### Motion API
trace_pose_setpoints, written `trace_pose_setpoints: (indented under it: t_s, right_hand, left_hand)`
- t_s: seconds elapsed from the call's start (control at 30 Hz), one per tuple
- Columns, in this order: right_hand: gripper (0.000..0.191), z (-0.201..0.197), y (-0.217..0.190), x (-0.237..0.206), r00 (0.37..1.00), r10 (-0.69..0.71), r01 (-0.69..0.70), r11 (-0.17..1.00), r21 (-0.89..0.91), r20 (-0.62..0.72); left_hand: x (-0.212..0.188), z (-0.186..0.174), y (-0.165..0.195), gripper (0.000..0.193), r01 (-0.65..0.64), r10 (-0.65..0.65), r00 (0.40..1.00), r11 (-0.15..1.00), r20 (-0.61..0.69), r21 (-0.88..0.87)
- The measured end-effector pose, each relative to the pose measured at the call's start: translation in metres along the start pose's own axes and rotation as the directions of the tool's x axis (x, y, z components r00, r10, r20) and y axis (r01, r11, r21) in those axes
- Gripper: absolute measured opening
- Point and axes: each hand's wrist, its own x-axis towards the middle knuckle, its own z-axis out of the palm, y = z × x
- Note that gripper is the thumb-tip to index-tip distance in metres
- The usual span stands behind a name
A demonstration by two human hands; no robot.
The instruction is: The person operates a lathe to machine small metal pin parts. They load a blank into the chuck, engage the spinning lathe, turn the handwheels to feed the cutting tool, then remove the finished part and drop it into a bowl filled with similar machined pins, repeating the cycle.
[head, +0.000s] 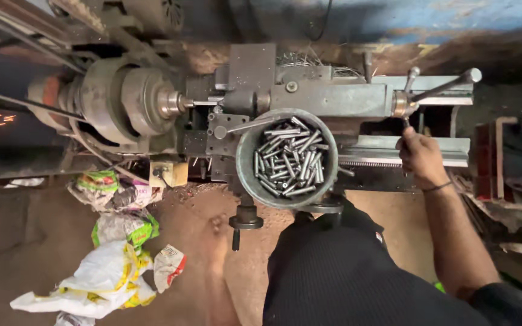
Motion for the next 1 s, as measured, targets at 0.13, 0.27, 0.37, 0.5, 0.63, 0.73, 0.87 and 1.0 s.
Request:
trace_pose_setpoints:
  t_s: [0.13,0.27,0.37,0.5,0.63,0.73,0.87,1.0]
  right_hand:
    - [0.050,0.004,-0.011,-0.008,1.000,0.000,0.000,1.000,0.001,0.030]
    - [0.051,0.006,-0.013,-0.010,0.999,-0.041,0.039,0.996,-0.078,-0.028]
    - [0.050,0.005,-0.009,-0.009,0.997,-0.075,0.073,0.994,-0.078,-0.022]
    - [0.042,0.004,-0.003,-0.007,0.984,-0.175,0.173,0.983,-0.059,-0.032]
    - [0.043,0.004,0.001,-0.007,0.981,-0.182,0.169,0.971,-0.168,-0.065]
    - [0.044,0.005,0.001,-0.008,0.969,-0.229,0.211,0.961,-0.179,-0.088]
    - [0.044,0.006,0.000,-0.011,0.959,-0.273,0.248,0.940,-0.235,-0.077]
    - [0.045,0.007,-0.001,-0.011,0.964,-0.246,0.210,0.939,-0.273,-0.104]
  left_hand:
    - [-0.037,0.034,-0.005,0.054,0.614,-0.506,0.784,0.717,0.359,-0.331]
    - [-0.055,0.090,0.031,0.036,0.627,-0.516,0.775,0.696,0.364,-0.350]
    - [-0.044,0.106,0.035,0.029,0.641,-0.512,0.767,0.638,0.387,-0.427]
    - [-0.010,0.050,0.000,0.031,0.540,-0.405,0.836,0.725,0.370,-0.428]
    - [-0.010,0.017,-0.006,0.036,0.602,-0.323,0.798,0.479,0.509,-0.639]
    - [-0.015,0.016,0.006,0.049,0.541,-0.331,0.819,0.717,0.469,-0.440]
    - [-0.014,0.011,0.024,0.048,0.619,-0.272,0.780,0.463,0.564,-0.634]
    - [-0.017,0.011,0.032,0.042,0.641,-0.485,0.756,0.687,0.440,-0.343]
